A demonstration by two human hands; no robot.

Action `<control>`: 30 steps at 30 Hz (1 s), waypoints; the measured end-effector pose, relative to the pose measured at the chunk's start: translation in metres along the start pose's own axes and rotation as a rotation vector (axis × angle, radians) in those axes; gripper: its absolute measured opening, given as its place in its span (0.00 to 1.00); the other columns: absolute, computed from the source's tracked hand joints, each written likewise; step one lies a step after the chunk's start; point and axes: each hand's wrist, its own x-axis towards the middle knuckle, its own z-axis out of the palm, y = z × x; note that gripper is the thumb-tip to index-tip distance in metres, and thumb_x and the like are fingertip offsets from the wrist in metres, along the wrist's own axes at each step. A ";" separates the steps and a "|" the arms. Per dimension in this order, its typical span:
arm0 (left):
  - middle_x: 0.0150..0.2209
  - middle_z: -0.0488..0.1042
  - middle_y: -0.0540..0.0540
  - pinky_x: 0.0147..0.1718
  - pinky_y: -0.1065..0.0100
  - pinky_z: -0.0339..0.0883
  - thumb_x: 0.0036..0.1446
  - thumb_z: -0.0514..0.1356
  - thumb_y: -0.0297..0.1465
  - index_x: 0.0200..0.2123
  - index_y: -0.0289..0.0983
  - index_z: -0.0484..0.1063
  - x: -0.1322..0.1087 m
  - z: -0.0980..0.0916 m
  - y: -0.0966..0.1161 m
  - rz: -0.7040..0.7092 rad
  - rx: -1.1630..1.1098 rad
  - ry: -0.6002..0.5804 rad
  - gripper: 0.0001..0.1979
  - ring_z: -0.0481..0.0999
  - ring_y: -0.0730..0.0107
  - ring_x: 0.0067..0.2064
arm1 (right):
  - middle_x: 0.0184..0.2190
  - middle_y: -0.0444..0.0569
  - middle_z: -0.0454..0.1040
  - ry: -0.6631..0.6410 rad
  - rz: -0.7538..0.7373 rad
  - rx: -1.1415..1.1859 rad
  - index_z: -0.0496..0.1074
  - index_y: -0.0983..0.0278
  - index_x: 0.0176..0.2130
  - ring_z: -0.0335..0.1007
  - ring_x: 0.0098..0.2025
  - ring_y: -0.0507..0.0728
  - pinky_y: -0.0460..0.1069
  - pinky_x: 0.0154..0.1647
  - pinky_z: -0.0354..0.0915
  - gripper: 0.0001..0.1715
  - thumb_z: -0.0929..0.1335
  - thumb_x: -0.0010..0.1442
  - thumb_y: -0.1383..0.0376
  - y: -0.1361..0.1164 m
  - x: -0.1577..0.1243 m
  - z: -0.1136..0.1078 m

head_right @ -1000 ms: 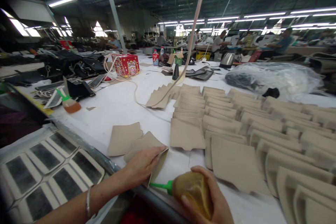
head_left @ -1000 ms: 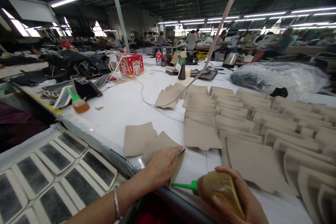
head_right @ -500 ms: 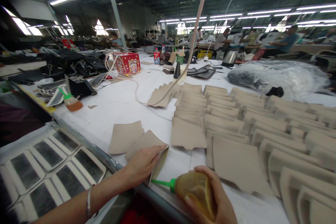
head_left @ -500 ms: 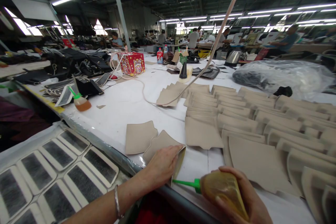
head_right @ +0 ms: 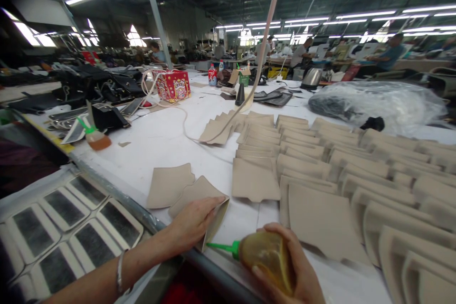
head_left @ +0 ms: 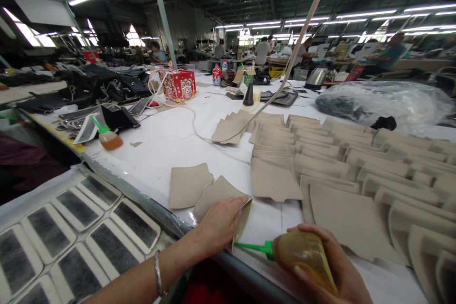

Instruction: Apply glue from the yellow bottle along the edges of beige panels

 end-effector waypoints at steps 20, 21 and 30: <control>0.52 0.73 0.44 0.55 0.67 0.61 0.64 0.45 0.29 0.55 0.36 0.67 0.002 0.001 -0.003 0.024 0.010 -0.018 0.20 0.71 0.66 0.53 | 0.46 0.44 0.68 0.056 -0.106 -0.102 0.61 0.55 0.51 0.69 0.43 0.60 0.49 0.44 0.63 0.24 0.69 0.58 0.53 -0.008 0.018 -0.003; 0.52 0.73 0.44 0.54 0.67 0.62 0.64 0.45 0.28 0.55 0.36 0.67 0.002 0.001 -0.003 0.027 0.006 -0.018 0.20 0.72 0.65 0.52 | 0.45 0.44 0.69 0.005 -0.114 -0.100 0.61 0.55 0.51 0.70 0.42 0.60 0.49 0.43 0.65 0.24 0.69 0.59 0.54 -0.008 0.017 -0.003; 0.51 0.74 0.45 0.54 0.66 0.62 0.63 0.45 0.27 0.54 0.37 0.69 0.004 0.001 -0.002 0.033 0.004 -0.020 0.20 0.72 0.65 0.52 | 0.47 0.46 0.67 0.111 -0.247 -0.212 0.61 0.56 0.53 0.68 0.43 0.60 0.49 0.43 0.66 0.24 0.69 0.60 0.53 0.002 0.039 -0.014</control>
